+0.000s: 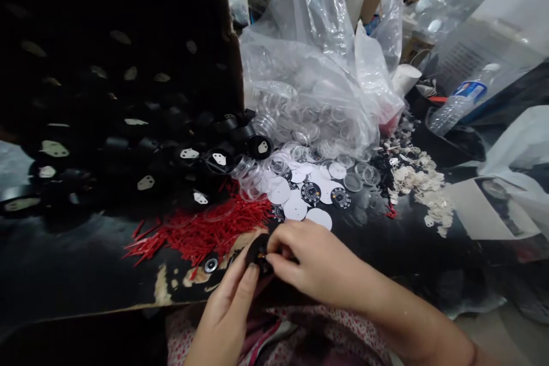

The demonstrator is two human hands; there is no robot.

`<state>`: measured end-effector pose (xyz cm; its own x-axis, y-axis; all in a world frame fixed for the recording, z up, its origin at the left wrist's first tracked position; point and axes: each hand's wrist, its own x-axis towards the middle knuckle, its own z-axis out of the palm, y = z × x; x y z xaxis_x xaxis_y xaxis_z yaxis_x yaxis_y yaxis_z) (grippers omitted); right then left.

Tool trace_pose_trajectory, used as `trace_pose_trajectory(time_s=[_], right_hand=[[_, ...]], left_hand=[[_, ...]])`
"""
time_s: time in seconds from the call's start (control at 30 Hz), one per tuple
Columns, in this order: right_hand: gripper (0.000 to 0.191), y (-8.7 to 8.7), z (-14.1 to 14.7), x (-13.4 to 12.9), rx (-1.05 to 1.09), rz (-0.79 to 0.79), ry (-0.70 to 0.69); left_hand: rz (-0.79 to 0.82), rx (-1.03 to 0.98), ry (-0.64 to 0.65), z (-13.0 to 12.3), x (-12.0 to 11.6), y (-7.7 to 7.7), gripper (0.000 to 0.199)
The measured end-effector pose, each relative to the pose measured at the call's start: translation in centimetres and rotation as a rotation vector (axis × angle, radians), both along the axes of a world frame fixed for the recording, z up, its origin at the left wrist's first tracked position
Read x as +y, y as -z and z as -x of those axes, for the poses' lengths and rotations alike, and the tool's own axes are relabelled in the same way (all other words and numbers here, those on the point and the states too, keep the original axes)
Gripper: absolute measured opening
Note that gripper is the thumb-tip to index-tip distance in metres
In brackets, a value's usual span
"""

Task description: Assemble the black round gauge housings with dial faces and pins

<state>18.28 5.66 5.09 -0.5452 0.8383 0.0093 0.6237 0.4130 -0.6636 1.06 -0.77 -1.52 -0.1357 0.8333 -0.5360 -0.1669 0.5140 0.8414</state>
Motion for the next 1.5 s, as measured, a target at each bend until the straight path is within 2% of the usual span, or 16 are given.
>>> trace_pose_trajectory(time_s=[0.07,0.13,0.17,0.23,0.3,0.5,0.6,0.7,0.77,0.83,0.9,1.03,1.13,1.2,1.3,1.5], right_hand=[[0.014,0.6,-2.8,1.6,0.040,-0.028,0.116],[0.008,1.6,-5.5,3.7,-0.149,-0.235,0.486],[0.020,2.1,-6.7,4.7,-0.298,-0.284,0.563],[0.037,3.1,-8.2,6.4,-0.399,-0.306,0.609],[0.040,3.7,-8.6,7.2,-0.410,-0.286,0.592],[0.028,4.3,-7.9,7.9,-0.363,-0.262,0.631],[0.033,4.0,-7.9,8.1,-0.295,-0.246,0.631],[0.021,3.1,-7.2,7.1,-0.172,-0.208,0.613],[0.016,2.1,-5.9,5.3,0.014,-0.130,0.527],[0.023,1.2,-3.9,3.0,0.309,0.032,0.328],[0.026,0.6,-1.7,0.9,0.420,0.121,0.121],[0.032,0.6,1.1,-0.9,0.333,-0.016,0.022],[0.021,0.9,1.7,-0.7,0.305,-0.015,0.058],[0.025,1.0,2.0,-0.4,0.236,-0.054,0.114],[0.035,1.3,2.8,-0.4,0.151,-0.146,0.153],[0.036,2.4,4.7,-0.3,0.263,-0.209,0.171]], left_hand=[[0.040,-0.144,-0.029,-0.5,-0.2,0.1,0.048],[0.033,-0.301,-0.086,-1.0,-0.3,0.3,0.046],[0.020,-0.355,-0.100,-1.2,-0.3,0.4,0.044],[0.011,-0.404,-0.088,-1.6,-0.3,0.5,0.041],[0.033,-0.415,-0.067,-1.9,-0.3,0.5,0.041],[0.038,-0.438,-0.102,-2.0,-0.2,0.0,0.045],[0.014,-0.478,-0.130,-2.1,0.0,-0.2,0.044],[-0.018,-0.553,-0.136,-2.0,0.4,-0.6,0.038],[-0.012,-0.619,-0.148,-1.8,0.7,-1.0,0.033],[0.008,-0.673,-0.140,-1.6,1.0,-1.5,0.031],[-0.011,-0.673,-0.119,-1.5,1.2,-1.9,0.030],[-0.116,-0.443,-0.053,-1.4,1.3,-1.8,0.036],[-0.206,-0.207,0.038,-1.3,0.9,-1.6,0.039],[-0.238,-0.110,0.085,-1.2,0.5,-1.6,0.037],[-0.257,-0.069,0.125,-1.2,0.0,-1.8,0.033],[-0.259,-0.024,0.104,-1.2,0.4,-2.4,0.031]])
